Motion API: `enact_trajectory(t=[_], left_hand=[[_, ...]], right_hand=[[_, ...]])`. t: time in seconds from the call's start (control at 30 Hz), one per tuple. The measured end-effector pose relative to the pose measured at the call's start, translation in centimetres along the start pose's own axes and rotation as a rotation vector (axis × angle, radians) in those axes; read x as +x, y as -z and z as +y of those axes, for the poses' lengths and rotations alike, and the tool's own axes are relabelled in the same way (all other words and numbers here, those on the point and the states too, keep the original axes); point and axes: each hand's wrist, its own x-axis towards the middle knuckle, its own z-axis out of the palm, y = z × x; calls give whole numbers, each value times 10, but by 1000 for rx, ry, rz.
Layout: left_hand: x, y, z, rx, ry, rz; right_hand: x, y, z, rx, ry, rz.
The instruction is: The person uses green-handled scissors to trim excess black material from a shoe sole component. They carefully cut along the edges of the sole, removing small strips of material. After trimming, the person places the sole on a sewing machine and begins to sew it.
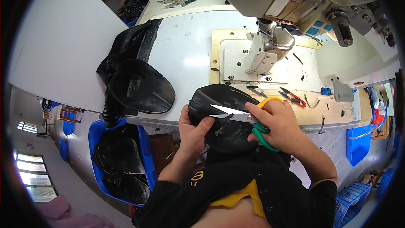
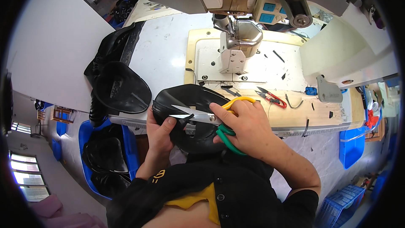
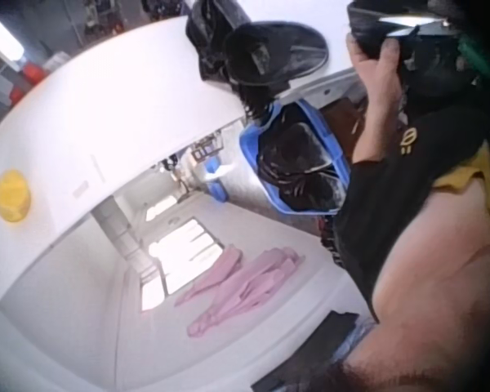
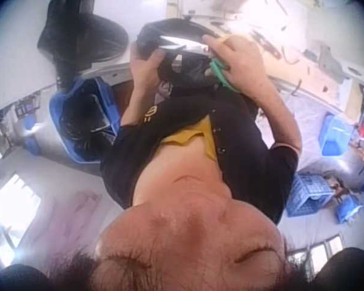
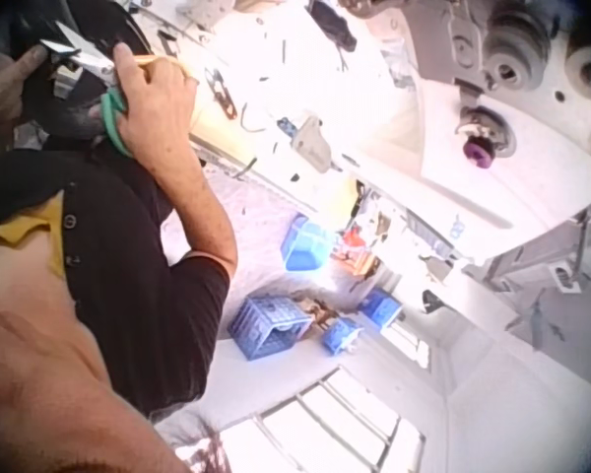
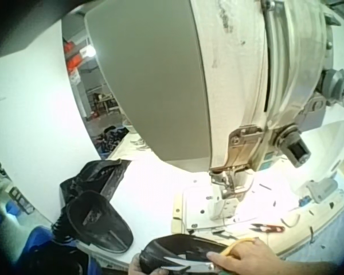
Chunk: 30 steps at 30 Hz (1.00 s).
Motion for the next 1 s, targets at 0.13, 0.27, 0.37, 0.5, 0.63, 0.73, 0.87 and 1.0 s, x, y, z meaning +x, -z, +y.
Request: enact_trajectory(t=[0.13,0.27,0.37,0.5,0.63,0.73,0.87,1.0], left_hand=[[-3,-1,3,-1,-9,-39],[-4,4,-1,35,-60,-64],[-5,0,-2,41,-81,-67],[-3,-3,2,46,-87,-80],[-5,0,0,71,-86,-86],[-5,-3,0,75,-96,-80],[-6,-3,-1,85,-119,-84],[-5,1,-5,137,-150,-94]], right_hand=[[1,5,-4,-24,-18,-62],[1,10,2,-21,16,-113],[6,10,3,20,35,-76],[3,8,0,-36,29,-71],[4,10,0,-45,30,-86],[6,8,-1,-30,52,-52],[5,10,-3,-82,37,-65],[2,11,-2,-3,-9,-38]])
